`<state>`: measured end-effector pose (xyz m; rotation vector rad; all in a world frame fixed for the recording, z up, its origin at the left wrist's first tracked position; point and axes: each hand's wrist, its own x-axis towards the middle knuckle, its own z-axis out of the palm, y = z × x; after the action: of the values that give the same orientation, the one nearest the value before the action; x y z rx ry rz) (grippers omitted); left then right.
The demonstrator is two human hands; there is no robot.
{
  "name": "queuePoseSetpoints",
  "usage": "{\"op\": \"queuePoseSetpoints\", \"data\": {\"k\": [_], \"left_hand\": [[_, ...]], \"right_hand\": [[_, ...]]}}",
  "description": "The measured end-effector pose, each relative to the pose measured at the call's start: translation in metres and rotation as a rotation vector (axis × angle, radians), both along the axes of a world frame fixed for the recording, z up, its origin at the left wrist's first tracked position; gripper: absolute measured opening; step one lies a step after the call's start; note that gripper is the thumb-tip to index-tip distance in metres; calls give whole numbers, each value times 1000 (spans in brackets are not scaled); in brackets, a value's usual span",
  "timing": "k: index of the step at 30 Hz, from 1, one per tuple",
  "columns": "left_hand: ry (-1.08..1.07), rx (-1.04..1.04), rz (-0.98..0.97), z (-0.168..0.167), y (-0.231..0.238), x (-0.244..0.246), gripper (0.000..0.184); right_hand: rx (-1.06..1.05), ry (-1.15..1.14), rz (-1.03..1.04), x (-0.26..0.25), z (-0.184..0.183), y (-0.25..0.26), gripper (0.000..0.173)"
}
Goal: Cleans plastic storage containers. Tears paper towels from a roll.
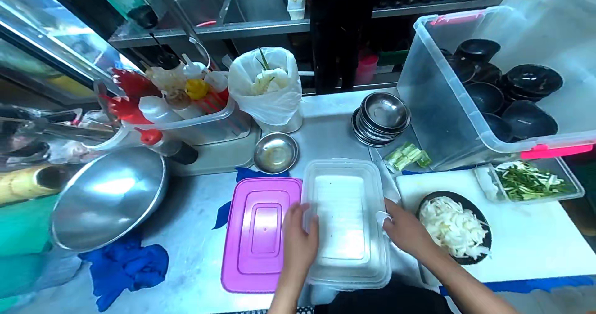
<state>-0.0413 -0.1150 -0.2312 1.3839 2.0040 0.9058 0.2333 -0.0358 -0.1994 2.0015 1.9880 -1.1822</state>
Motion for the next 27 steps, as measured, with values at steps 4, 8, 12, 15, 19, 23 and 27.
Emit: {"op": "queuePoseSetpoints", "data": {"k": [4,8,12,15,19,23,27], "left_hand": [[-117,46,52,-4,-48,22,36],[-45,69,53,1,-63,25,40],[-237,234,3,42,-63,56,41],[-879,157,-67,68,-62,97,54],[-1546,-145,200,99,-64,139,47],[-1379,-186,134,99,-65,145,43],[-789,-122,-68,97,-55,159,28]], "right_hand": [[92,-212,175,-10,41,-25,59],[223,177,210,1,63,-42,48],[197,866,-84,-1,70,-59,32],[-49,1357,-438,-16,71,-71,25],[148,1206,-190,-19,41,-83,32],[731,413,439,1,28,-85,58],[453,471,428,17,41,-76,57]]}}
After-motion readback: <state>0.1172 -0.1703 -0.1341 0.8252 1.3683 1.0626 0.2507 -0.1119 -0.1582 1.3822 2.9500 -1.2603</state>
